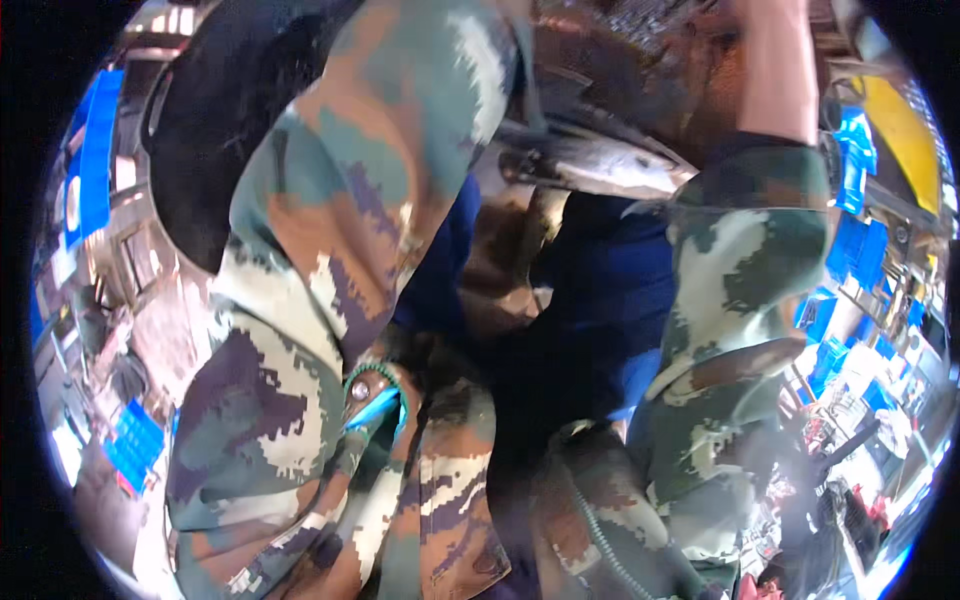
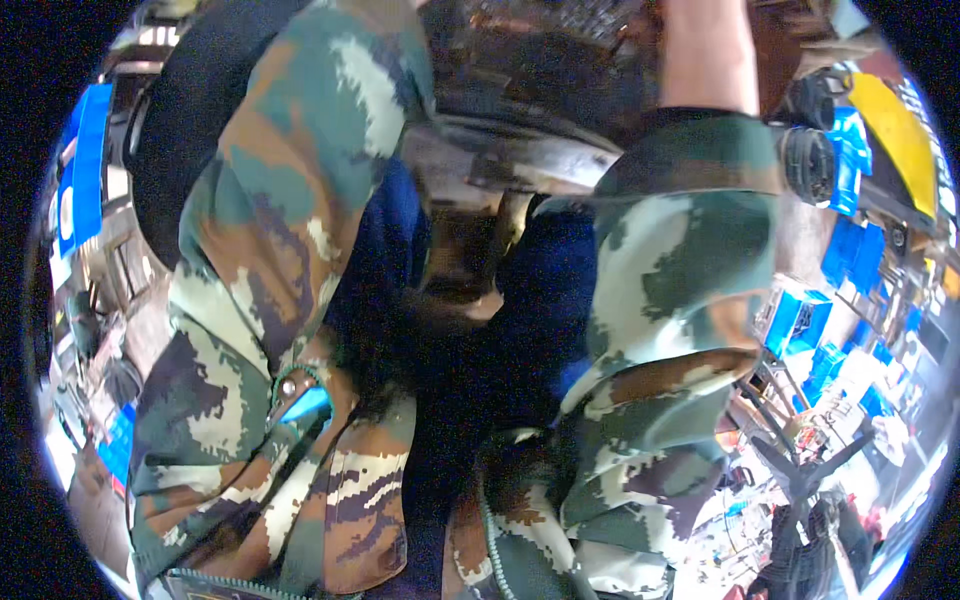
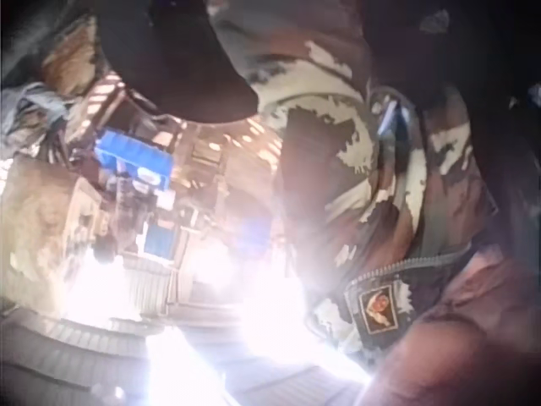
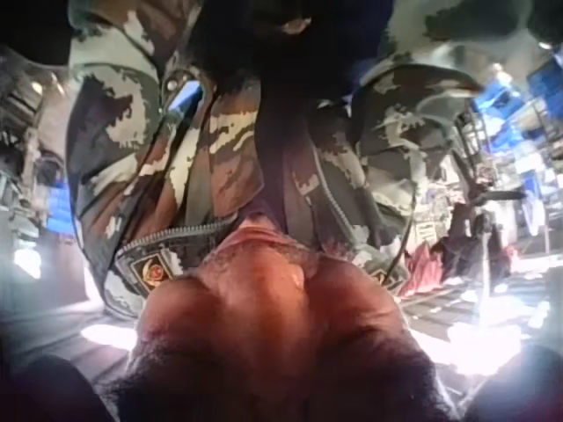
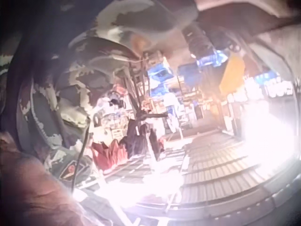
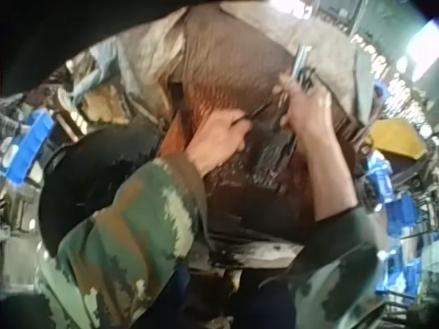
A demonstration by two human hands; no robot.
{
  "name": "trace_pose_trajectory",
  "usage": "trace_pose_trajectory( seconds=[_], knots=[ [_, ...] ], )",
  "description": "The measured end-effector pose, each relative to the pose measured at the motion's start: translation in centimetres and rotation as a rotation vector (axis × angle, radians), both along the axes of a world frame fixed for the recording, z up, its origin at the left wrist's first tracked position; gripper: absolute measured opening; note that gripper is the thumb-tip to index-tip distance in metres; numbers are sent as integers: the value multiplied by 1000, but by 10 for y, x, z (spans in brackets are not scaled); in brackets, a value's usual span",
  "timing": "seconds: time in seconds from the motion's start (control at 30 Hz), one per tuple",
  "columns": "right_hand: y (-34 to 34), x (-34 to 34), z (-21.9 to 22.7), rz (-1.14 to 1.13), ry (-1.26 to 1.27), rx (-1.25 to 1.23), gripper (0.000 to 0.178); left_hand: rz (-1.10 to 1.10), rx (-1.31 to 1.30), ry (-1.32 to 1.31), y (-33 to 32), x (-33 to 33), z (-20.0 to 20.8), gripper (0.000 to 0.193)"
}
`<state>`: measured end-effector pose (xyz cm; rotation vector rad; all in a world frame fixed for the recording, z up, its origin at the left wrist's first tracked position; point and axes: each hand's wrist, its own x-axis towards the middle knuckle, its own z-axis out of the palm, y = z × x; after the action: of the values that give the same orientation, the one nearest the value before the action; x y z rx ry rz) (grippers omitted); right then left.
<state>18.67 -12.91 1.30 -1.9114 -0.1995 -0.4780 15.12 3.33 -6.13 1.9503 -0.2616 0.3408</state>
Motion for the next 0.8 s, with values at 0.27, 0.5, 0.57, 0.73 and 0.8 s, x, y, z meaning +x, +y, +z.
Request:
trace_pose_trajectory(
  seconds=[0.27,0.5,0.57,0.73,0.8],
  knots=[
    [-7,11,3,123,-117,94,22,57,32,23,-14,2,12,21],
    [-12,6,-1,136,-87,133,22,75,37,81,-12,-2,-2,24],
    [-14,7,1,122,-99,133,22,96,38,137,-16,-2,7,24],
    [-5,10,-1,124,-92,144,21,99,62,84,-5,-4,3,26],
    [-9,14,-6,140,-59,144,21,95,38,95,-10,-1,3,25]
  ],
)
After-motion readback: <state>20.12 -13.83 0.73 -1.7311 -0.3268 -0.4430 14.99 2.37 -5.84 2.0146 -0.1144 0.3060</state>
